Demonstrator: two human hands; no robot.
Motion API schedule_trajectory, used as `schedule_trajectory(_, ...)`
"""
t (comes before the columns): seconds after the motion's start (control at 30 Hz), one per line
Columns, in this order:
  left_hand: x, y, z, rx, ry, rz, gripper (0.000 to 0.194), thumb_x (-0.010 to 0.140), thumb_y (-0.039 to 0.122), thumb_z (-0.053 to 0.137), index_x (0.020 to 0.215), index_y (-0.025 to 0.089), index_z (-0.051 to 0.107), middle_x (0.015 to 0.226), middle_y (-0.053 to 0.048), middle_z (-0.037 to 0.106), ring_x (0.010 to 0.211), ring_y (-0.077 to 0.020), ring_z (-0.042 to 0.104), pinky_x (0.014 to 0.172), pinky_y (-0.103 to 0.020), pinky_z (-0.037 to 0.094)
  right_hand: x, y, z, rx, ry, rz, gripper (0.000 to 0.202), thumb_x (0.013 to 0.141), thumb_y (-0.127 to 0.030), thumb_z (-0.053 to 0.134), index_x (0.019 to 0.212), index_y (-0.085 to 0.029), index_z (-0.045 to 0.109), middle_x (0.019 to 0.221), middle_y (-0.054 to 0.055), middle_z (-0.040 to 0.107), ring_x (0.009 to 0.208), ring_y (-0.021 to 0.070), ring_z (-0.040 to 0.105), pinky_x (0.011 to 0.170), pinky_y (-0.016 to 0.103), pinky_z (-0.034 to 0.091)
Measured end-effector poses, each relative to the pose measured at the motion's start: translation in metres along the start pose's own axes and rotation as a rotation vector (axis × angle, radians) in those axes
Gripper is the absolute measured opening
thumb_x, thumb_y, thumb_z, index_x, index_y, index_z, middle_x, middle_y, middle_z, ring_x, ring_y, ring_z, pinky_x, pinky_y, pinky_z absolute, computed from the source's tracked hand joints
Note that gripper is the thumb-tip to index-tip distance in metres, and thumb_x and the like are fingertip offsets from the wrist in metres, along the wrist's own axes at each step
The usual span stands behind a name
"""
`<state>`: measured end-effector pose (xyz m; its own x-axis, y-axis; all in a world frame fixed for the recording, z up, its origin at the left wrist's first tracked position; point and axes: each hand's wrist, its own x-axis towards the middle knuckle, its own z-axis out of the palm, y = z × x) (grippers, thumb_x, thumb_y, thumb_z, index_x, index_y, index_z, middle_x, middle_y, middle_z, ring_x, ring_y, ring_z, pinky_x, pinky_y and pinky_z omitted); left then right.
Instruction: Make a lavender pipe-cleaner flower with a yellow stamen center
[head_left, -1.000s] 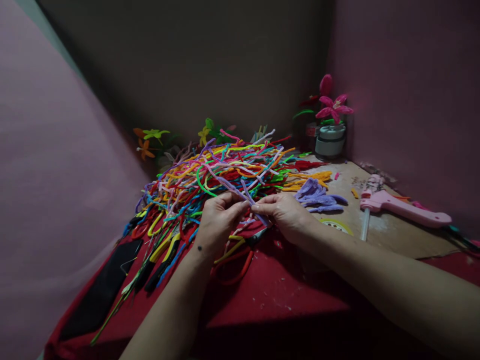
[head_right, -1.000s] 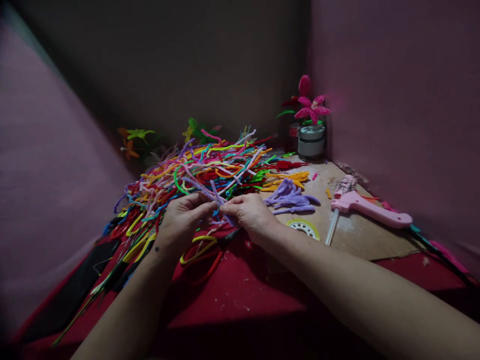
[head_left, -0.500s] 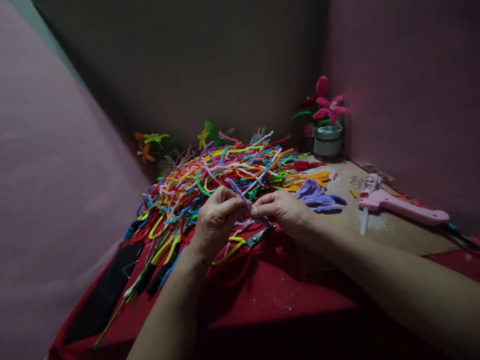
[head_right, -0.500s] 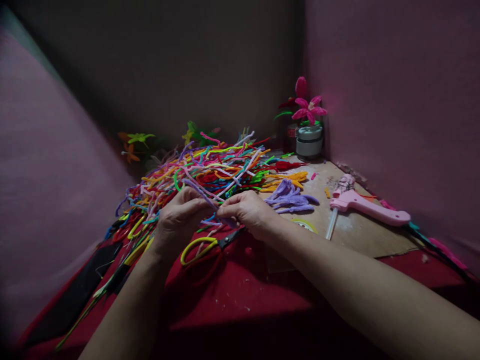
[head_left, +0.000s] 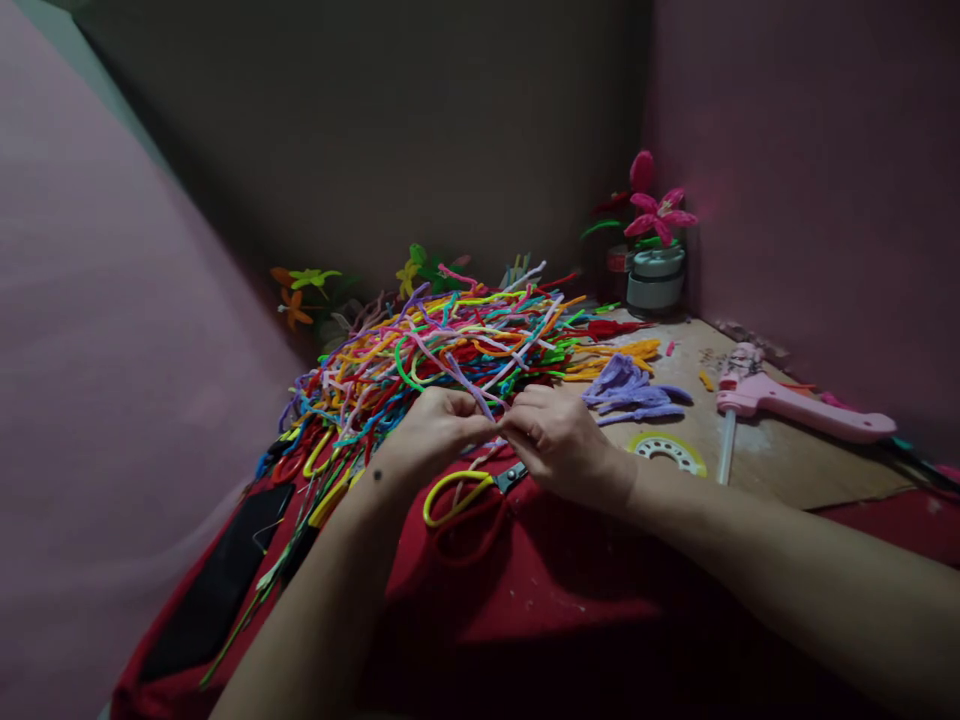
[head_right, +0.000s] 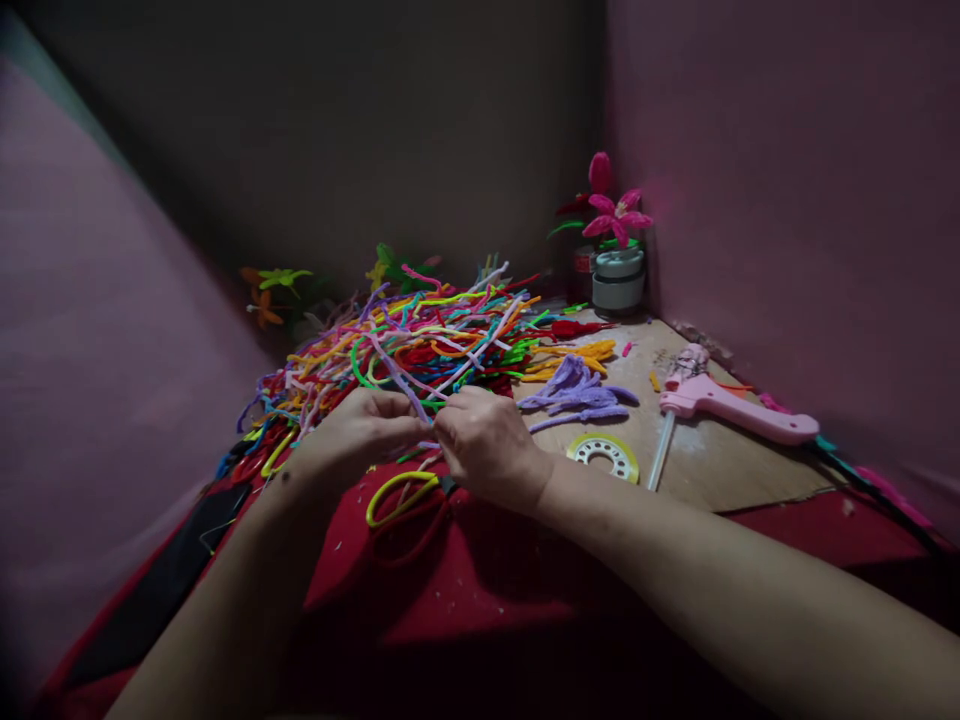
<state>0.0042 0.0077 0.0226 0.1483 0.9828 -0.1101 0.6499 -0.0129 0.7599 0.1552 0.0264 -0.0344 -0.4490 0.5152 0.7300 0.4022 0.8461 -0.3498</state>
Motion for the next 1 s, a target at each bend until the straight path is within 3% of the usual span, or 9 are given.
schedule_trajectory(0.1,0.009,-0.009,0.001,-0.573,-0.151,-0.123,0.013,0.055,0.018,0.058,0.047,0.013,0.049,0.041,0.004,0.040,0.038,-0.0061,0.035,0.041,-0.021,0.028,-0.001,0.000,-0.001,-0.095,0.064,-0.101,0.019,0.076,-0.010,0.048,0.065,-0.012,0.063,0.063,0.009,0.059,0.065,0.0162,0.050,0.061,0.028,0.037)
schedule_trajectory(0.2,0.009,-0.015,0.003,-0.687,-0.157,-0.088,0.016,0.060,0.022,0.060,0.050,0.013,0.050,0.043,0.004,0.041,0.038,-0.0048,0.034,0.041,-0.020,0.028,0.002,-0.002,-0.004,0.055,0.137,-0.017,0.018,0.075,-0.009,0.049,0.064,-0.012,0.062,0.062,0.007,0.059,0.063,0.0145,0.051,0.060,0.026,0.039)
schedule_trajectory(0.27,0.006,-0.017,0.004,-0.674,-0.067,-0.002,0.015,0.066,0.025,0.062,0.061,0.012,0.057,0.048,0.004,0.047,0.040,-0.0044,0.037,0.042,-0.019,0.030,0.005,-0.003,-0.007,0.243,0.150,0.130,0.015,0.075,-0.010,0.052,0.064,-0.012,0.063,0.062,0.005,0.060,0.061,0.0122,0.052,0.060,0.023,0.039)
schedule_trajectory(0.43,-0.004,-0.020,0.003,-0.330,0.261,0.408,0.011,0.069,0.024,0.066,0.079,0.017,0.065,0.079,-0.003,0.061,0.071,-0.0141,0.058,0.064,-0.026,0.046,0.010,-0.003,-0.014,0.649,-0.002,0.444,0.012,0.073,-0.016,0.054,0.067,-0.012,0.064,0.057,-0.002,0.056,0.053,0.0079,0.048,0.053,0.020,0.037)
schedule_trajectory(0.53,-0.009,-0.020,0.000,0.024,0.346,0.655,0.010,0.072,0.022,0.064,0.080,0.019,0.068,0.086,-0.004,0.059,0.081,-0.0155,0.056,0.073,-0.028,0.046,0.012,-0.003,-0.016,0.716,-0.073,0.467,0.012,0.071,-0.017,0.055,0.066,-0.011,0.064,0.054,-0.003,0.052,0.051,0.0072,0.045,0.051,0.020,0.035)
schedule_trajectory(0.63,-0.012,-0.017,-0.003,0.265,0.399,0.760,0.005,0.074,0.020,0.062,0.076,0.019,0.066,0.084,-0.003,0.058,0.083,-0.0150,0.053,0.077,-0.028,0.042,0.012,-0.005,-0.017,0.664,-0.113,0.437,0.012,0.071,-0.017,0.056,0.066,-0.011,0.065,0.056,-0.002,0.055,0.054,0.0086,0.047,0.052,0.021,0.036)
schedule_trajectory(0.73,-0.013,-0.013,-0.002,0.276,0.312,0.676,0.009,0.077,0.021,0.057,0.070,0.017,0.059,0.077,-0.002,0.057,0.078,-0.0140,0.050,0.074,-0.027,0.041,0.009,-0.006,-0.014,0.490,-0.052,0.287,0.012,0.072,-0.012,0.054,0.065,-0.012,0.064,0.060,0.001,0.058,0.058,0.0103,0.051,0.057,0.022,0.038)
schedule_trajectory(0.87,-0.010,-0.011,0.008,0.061,0.156,0.364,0.017,0.081,0.025,0.050,0.067,0.016,0.049,0.062,0.003,0.043,0.057,-0.0089,0.039,0.053,-0.021,0.035,0.003,-0.004,-0.005,0.199,0.073,0.059,0.017,0.075,-0.010,0.049,0.062,-0.012,0.060,0.061,0.005,0.056,0.061,0.0138,0.051,0.060,0.026,0.039)
schedule_trajectory(1.0,-0.009,-0.013,0.011,-0.039,0.133,0.273,0.017,0.081,0.028,0.048,0.069,0.016,0.046,0.062,0.004,0.040,0.056,-0.0079,0.036,0.052,-0.020,0.033,0.003,-0.003,-0.002,0.153,0.085,0.034,0.016,0.075,-0.012,0.048,0.063,-0.011,0.059,0.064,0.007,0.057,0.064,0.0148,0.051,0.062,0.027,0.039)
